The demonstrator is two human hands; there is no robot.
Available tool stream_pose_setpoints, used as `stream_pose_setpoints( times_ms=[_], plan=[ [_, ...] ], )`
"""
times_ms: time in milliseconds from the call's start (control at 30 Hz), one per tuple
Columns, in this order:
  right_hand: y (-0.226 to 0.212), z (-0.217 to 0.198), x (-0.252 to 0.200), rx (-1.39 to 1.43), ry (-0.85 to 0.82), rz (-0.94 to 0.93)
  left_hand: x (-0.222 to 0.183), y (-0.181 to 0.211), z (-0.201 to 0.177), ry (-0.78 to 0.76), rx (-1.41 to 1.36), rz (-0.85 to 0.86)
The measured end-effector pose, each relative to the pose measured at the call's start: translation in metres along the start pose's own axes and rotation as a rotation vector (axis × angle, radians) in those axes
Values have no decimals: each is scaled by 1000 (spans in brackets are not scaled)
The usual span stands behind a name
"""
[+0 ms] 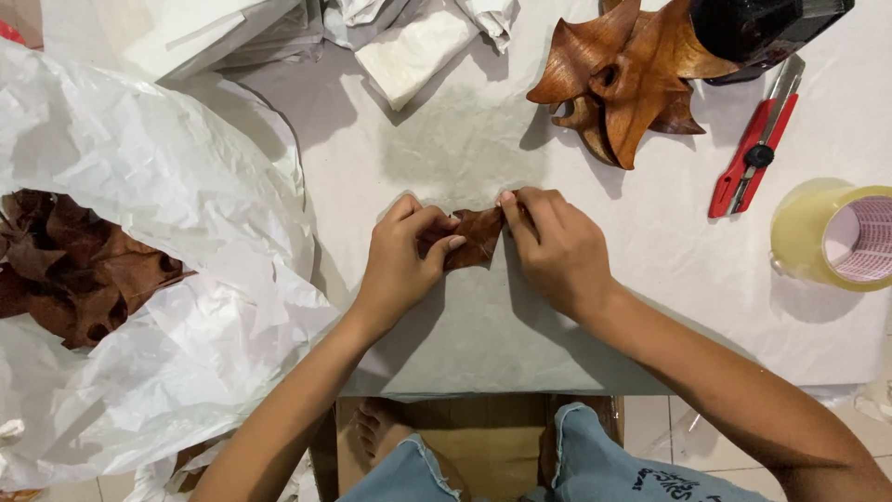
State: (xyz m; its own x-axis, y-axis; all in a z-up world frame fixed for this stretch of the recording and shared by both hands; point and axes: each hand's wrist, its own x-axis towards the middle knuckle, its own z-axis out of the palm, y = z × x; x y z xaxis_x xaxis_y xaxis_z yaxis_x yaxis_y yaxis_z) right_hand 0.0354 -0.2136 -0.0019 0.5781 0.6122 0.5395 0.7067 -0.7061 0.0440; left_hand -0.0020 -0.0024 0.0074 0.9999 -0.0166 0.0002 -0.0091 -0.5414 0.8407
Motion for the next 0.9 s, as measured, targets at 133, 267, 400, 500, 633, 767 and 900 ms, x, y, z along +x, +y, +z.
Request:
stream_pose_setpoints(
  times_ms=[133, 267, 400, 500, 633, 767, 900],
  plan=[
    [-12, 12, -15, 58, -20, -10, -2, -1, 1, 6, 0, -5],
    [-23, -12, -5, 416, -149, 171, -3, -5, 3, 15, -1, -10],
    [-23, -25, -6, 570, -231, 186, -4, -3, 2, 22, 2, -21],
    [-17, -19, -14, 638, -233, 189, -3, -6, 6, 11, 6, -22],
    [-15, -16, -7, 556, -205, 172, -3, -1, 5, 7, -4, -39],
    [-10, -1, -4, 273, -81, 101, -2, 2, 5, 9, 10, -33],
    [-8, 5, 3, 169, 2, 104, -1, -3, 8, 34, 26, -6]
  ],
)
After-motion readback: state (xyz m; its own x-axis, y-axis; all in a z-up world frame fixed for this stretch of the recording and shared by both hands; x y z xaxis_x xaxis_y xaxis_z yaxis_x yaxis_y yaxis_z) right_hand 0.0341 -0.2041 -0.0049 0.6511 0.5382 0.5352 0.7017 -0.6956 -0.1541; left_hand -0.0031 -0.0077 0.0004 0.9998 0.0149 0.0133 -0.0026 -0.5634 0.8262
